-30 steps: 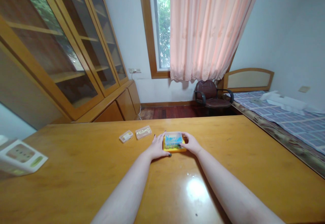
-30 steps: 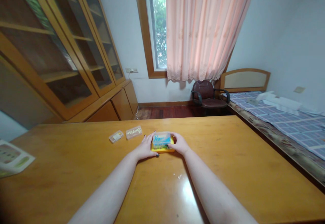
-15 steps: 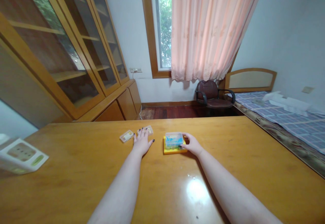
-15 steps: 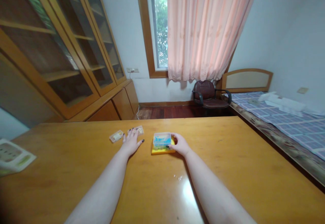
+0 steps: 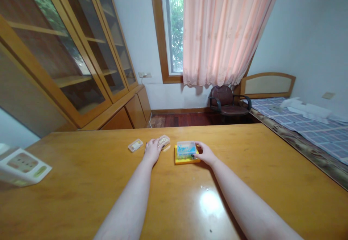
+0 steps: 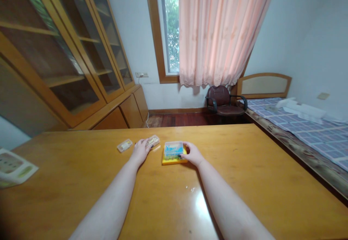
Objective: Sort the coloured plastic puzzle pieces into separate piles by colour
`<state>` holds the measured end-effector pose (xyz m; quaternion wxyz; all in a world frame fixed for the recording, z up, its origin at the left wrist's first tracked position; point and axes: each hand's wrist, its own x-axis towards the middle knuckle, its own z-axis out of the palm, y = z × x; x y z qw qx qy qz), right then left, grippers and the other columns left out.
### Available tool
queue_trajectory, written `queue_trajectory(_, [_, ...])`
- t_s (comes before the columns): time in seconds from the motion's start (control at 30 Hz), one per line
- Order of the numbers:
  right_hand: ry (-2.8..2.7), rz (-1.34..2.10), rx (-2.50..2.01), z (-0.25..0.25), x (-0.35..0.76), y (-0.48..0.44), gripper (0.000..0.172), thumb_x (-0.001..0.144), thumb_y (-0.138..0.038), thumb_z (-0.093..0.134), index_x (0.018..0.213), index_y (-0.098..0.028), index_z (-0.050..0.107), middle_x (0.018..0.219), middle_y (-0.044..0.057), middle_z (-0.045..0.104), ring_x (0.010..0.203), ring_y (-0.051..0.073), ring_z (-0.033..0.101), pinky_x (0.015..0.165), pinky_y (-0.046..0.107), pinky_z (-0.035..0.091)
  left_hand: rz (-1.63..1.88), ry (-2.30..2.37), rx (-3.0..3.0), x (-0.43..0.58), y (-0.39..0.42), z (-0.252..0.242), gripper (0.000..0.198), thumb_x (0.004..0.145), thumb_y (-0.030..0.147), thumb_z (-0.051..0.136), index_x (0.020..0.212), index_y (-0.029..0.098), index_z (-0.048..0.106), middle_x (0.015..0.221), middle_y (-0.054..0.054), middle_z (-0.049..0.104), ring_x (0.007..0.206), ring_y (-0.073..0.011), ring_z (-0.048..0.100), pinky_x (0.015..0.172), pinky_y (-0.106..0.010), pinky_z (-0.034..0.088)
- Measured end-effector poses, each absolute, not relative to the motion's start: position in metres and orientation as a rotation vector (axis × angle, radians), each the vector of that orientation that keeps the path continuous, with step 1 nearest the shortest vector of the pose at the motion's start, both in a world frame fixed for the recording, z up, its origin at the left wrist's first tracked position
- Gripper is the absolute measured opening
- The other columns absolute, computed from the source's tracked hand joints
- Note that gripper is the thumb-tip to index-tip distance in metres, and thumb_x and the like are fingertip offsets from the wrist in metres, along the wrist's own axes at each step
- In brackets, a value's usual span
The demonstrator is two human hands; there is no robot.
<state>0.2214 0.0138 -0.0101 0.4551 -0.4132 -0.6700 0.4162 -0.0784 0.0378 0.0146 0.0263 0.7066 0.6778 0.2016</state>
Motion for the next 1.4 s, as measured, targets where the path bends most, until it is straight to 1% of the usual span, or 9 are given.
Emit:
queue_trajectory(0.13, [-1.657, 1.020, -1.011, -0.011, 0.222, 0.014, 0.052, 0.063, -0.027, 0.073, 0.112, -0.019, 0.056, 0.108, 0.010, 0.065, 0.096, 0.025, 0.062, 0.088, 0.044, 0.048, 1.202, 1.846, 2.176, -0.061, 0.026, 0.031, 0.040, 0.087, 0.028, 0.045, 0.126, 0.020, 0.048, 0.119, -0.010, 0.047, 0.117, -0.0232, 0.044, 0.105, -0.040, 0.034])
queue_trajectory(0.23, [-1.662, 1.014, -1.009, -0.010, 0.221, 0.014, 0.053, 0.063, -0.026, 0.073, 0.112, -0.018, 0.056, 0.109, 0.010, 0.064, 0.096, 0.025, 0.061, 0.088, 0.043, 0.048, 1.408, 1.520, 2.239, -0.036, 0.012, 0.041, 0.037, 0.089, 0.028, 0.043, 0.125, 0.021, 0.049, 0.123, -0.010, 0.044, 0.120, -0.0217, 0.042, 0.108, -0.039, 0.032])
queue_trajectory(0.43, [-1.685, 1.006, -1.003, -0.011, 0.220, 0.015, 0.051, 0.063, -0.022, 0.071, 0.111, -0.017, 0.056, 0.109, 0.009, 0.064, 0.097, 0.024, 0.061, 0.090, 0.042, 0.047, 1.090, 1.121, 2.399, -0.002, 0.001, 0.036, 0.033, 0.088, 0.031, 0.048, 0.120, 0.022, 0.054, 0.132, -0.009, 0.042, 0.126, -0.0240, 0.039, 0.108, -0.045, 0.032])
queue_trajectory(0.63, [-1.707, 0.997, -0.993, -0.017, 0.222, 0.019, 0.052, 0.064, -0.020, 0.071, 0.113, -0.019, 0.055, 0.112, 0.009, 0.063, 0.101, 0.024, 0.060, 0.093, 0.043, 0.045, 0.970, 1.130, 2.341, -0.005, 0.001, 0.030, 0.047, 0.085, 0.027, 0.053, 0.130, 0.023, 0.045, 0.148, -0.011, 0.023, 0.135, -0.0268, 0.027, 0.111, -0.047, 0.026])
queue_trajectory(0.7, [-1.719, 0.979, -1.005, -0.019, 0.223, 0.020, 0.051, 0.064, -0.021, 0.071, 0.113, -0.018, 0.056, 0.113, 0.009, 0.063, 0.103, 0.025, 0.059, 0.094, 0.043, 0.045, 0.971, 1.136, 2.291, -0.006, 0.002, 0.029, 0.052, 0.084, 0.026, 0.054, 0.134, 0.022, 0.040, 0.149, -0.012, 0.021, 0.137, -0.0262, 0.025, 0.112, -0.046, 0.024])
queue_trajectory(0.93, [-1.725, 0.968, -1.004, -0.022, 0.223, 0.021, 0.052, 0.065, -0.021, 0.070, 0.114, -0.019, 0.056, 0.113, 0.009, 0.063, 0.102, 0.025, 0.059, 0.092, 0.043, 0.046, 1.000, 1.138, 2.233, -0.004, 0.005, 0.024, 0.056, 0.083, 0.023, 0.053, 0.136, 0.021, 0.036, 0.147, -0.012, 0.029, 0.137, -0.0244, 0.025, 0.113, -0.046, 0.022])
queue_trajectory(1.17, [-1.718, 0.973, -1.012, -0.021, 0.223, 0.021, 0.054, 0.064, -0.022, 0.071, 0.116, -0.019, 0.055, 0.114, 0.009, 0.062, 0.103, 0.025, 0.059, 0.093, 0.044, 0.045, 1.057, 1.171, 2.217, -0.004, 0.004, 0.026, 0.055, 0.082, 0.025, 0.055, 0.134, 0.022, 0.038, 0.143, -0.011, 0.034, 0.135, -0.0245, 0.029, 0.113, -0.046, 0.024])
queue_trajectory(1.3, [-1.717, 0.990, -0.989, -0.017, 0.222, 0.019, 0.052, 0.064, -0.021, 0.070, 0.114, -0.019, 0.055, 0.113, 0.009, 0.063, 0.102, 0.025, 0.059, 0.094, 0.044, 0.045, 1.066, 1.159, 2.232, -0.002, 0.003, 0.022, 0.057, 0.083, 0.031, 0.055, 0.136, 0.022, 0.035, 0.143, -0.011, 0.032, 0.135, -0.0245, 0.028, 0.113, -0.046, 0.023])
queue_trajectory(1.4, [-1.703, 1.015, -0.984, -0.012, 0.221, 0.016, 0.051, 0.064, -0.021, 0.069, 0.113, -0.018, 0.056, 0.111, 0.009, 0.064, 0.100, 0.024, 0.061, 0.092, 0.043, 0.046, 1.067, 1.148, 2.284, -0.007, 0.004, 0.023, 0.069, 0.082, 0.040, 0.055, 0.141, 0.021, 0.026, 0.148, -0.014, 0.023, 0.138, -0.0263, 0.022, 0.112, -0.047, 0.022])
